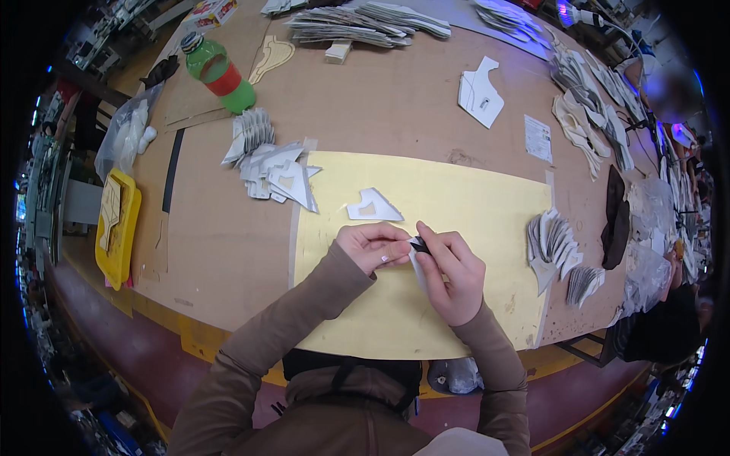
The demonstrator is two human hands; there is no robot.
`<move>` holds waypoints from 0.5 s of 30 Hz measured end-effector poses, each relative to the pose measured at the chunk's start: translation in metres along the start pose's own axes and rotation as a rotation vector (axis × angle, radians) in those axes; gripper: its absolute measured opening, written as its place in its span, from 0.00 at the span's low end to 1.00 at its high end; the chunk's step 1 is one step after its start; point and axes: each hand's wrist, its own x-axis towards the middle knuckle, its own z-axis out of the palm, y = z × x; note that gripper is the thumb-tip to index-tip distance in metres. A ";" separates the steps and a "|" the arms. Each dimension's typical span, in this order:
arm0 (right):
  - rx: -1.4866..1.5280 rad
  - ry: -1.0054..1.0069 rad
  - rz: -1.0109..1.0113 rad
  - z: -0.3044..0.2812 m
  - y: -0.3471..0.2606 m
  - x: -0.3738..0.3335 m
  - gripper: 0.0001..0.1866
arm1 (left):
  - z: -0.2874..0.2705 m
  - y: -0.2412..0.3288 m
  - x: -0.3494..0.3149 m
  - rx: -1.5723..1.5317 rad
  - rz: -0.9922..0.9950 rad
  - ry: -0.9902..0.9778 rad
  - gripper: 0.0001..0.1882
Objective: The person walks through a garment factory, places a pink booklet and phone on a table, then sits at a workbench. They pick up small white fabric pieces and use a utility knife to trim edges, stacking the trimmed pieces on the table.
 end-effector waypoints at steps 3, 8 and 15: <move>0.037 0.018 0.013 0.002 -0.001 -0.001 0.20 | 0.002 0.001 -0.002 0.041 0.038 -0.012 0.08; 0.064 0.031 0.042 0.004 -0.001 0.002 0.19 | 0.003 0.002 0.000 0.123 0.090 -0.016 0.09; 0.090 0.083 0.077 0.008 -0.004 0.000 0.19 | 0.006 -0.003 -0.002 0.194 0.213 0.021 0.09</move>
